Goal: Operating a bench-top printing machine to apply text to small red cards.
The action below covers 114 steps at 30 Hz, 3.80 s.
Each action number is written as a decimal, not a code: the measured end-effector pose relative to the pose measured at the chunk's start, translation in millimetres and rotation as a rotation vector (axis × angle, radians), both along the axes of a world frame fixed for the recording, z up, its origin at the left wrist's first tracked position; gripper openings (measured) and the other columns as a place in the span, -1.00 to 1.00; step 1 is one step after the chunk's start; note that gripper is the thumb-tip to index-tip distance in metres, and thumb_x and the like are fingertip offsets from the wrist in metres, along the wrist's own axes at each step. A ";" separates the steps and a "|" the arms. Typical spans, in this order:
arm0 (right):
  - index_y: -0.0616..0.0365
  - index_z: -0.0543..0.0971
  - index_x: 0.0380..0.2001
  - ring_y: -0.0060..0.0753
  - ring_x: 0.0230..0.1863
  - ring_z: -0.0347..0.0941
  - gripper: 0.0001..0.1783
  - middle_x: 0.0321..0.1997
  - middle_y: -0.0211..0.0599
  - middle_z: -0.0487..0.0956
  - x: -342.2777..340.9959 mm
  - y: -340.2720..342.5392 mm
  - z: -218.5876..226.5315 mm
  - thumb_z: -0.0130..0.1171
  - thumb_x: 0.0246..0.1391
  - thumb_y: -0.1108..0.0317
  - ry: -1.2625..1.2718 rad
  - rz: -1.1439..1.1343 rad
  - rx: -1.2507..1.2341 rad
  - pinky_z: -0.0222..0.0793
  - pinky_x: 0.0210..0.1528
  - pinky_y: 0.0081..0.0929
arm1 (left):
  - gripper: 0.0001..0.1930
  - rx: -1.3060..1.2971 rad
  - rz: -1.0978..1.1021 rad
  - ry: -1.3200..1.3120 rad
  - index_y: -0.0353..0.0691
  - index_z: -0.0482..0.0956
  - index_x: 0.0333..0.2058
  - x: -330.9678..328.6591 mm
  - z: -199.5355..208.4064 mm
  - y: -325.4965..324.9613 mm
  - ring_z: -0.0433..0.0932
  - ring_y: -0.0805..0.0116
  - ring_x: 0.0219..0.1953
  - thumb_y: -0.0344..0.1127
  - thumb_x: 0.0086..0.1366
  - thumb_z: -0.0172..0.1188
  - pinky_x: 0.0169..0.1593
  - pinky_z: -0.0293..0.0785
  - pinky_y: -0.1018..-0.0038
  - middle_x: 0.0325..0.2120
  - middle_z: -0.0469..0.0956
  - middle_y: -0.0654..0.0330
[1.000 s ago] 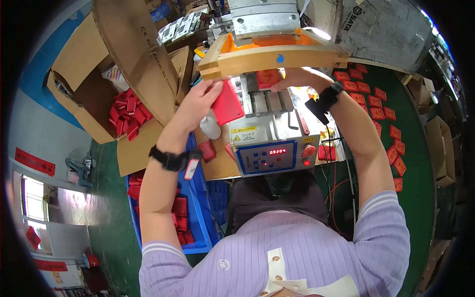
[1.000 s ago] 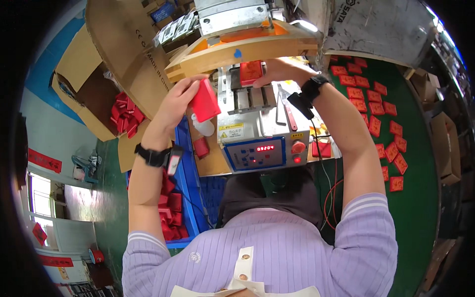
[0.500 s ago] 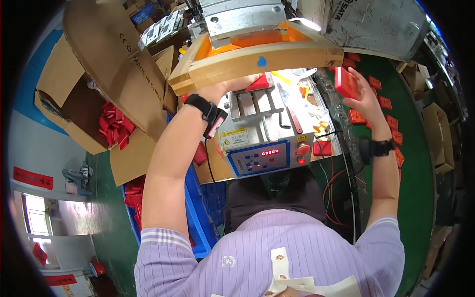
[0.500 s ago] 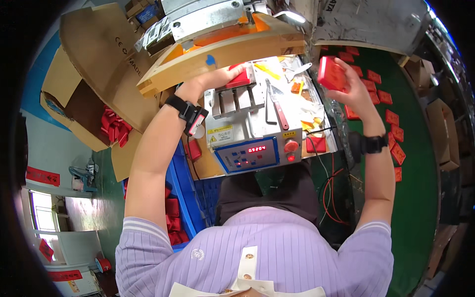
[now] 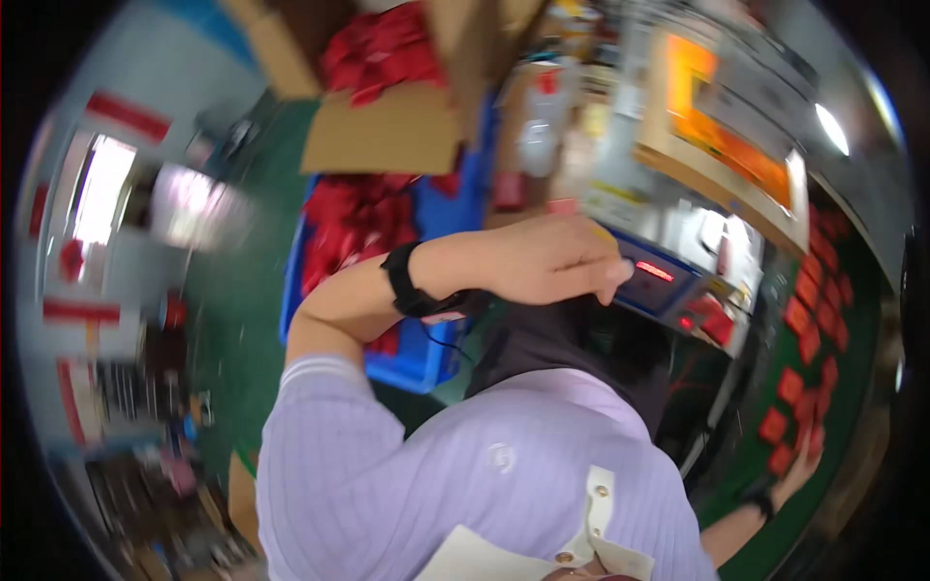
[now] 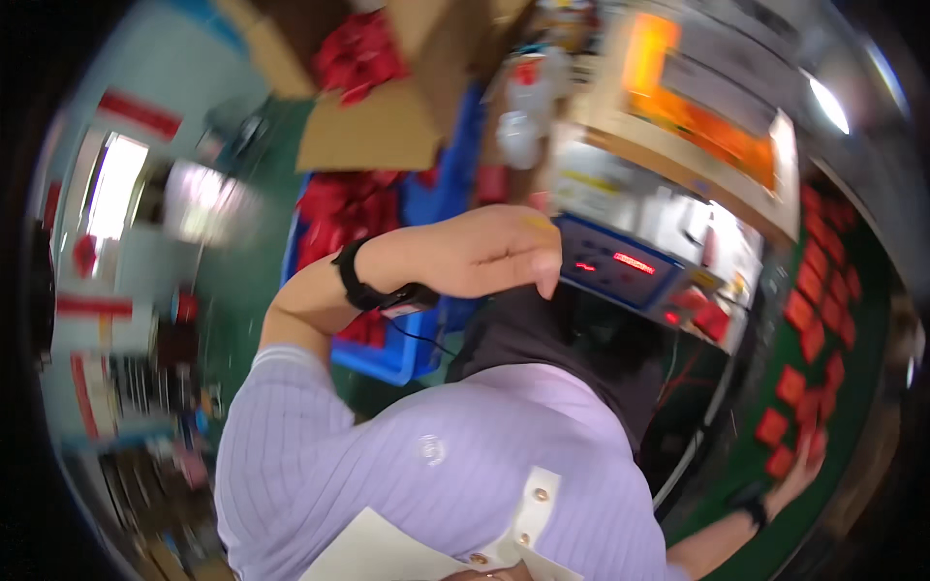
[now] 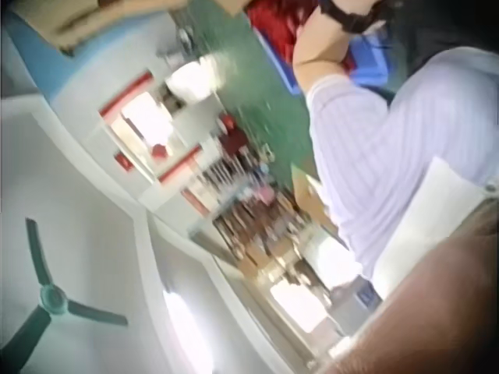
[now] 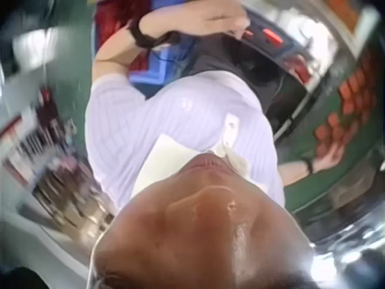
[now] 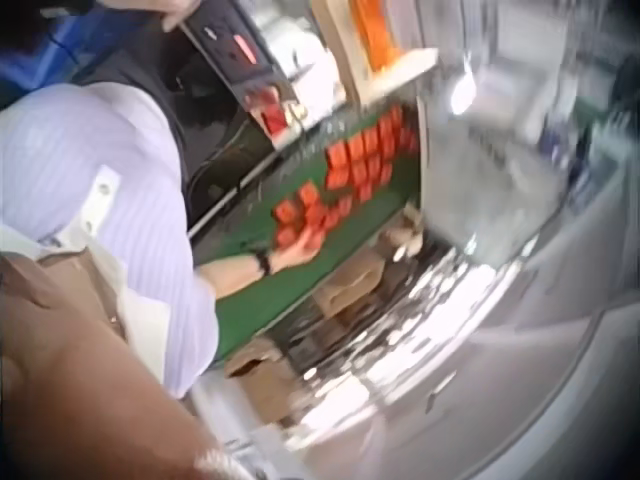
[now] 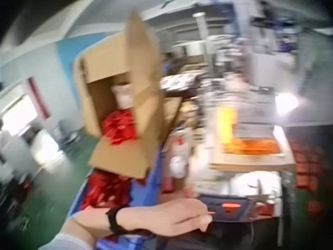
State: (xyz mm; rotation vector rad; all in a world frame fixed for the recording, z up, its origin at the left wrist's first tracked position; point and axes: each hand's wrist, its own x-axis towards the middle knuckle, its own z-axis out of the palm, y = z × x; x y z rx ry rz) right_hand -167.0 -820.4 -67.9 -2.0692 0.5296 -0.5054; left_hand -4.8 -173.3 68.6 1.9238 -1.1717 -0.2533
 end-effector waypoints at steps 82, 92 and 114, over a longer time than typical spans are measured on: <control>0.34 0.23 0.13 -0.05 0.10 0.30 -0.11 0.14 0.02 0.32 -99.0 42.9 -73.6 0.24 -0.13 -0.08 0.758 -0.385 -0.743 0.17 0.14 -0.32 | -0.55 0.173 1.363 0.153 -0.28 0.52 -0.23 -31.5 -28.6 225.4 0.45 0.47 -0.39 0.02 0.31 -0.13 -0.30 0.38 0.55 -0.42 0.52 0.23; 0.28 0.30 0.10 -0.18 0.16 0.25 -0.37 0.14 0.00 0.32 109.8 92.9 17.6 0.17 0.02 0.16 -0.008 0.277 -0.665 0.10 0.18 -0.38 | -0.09 1.114 1.590 0.546 -0.12 0.06 0.21 -46.4 -189.8 305.3 0.16 -0.11 0.18 0.22 -0.04 0.16 0.17 0.17 0.14 0.16 0.09 -0.17; 0.18 0.33 0.04 -0.27 -0.23 0.47 -0.12 -0.21 -0.10 0.54 360.1 331.4 128.6 0.46 -0.43 0.15 -0.041 1.200 -0.465 0.39 -0.18 -0.38 | -0.21 1.079 1.089 -0.017 -0.37 0.37 -0.09 -79.9 -155.6 339.0 0.34 -0.11 -0.02 0.03 -0.25 0.41 0.03 0.30 0.17 -0.10 0.38 -0.19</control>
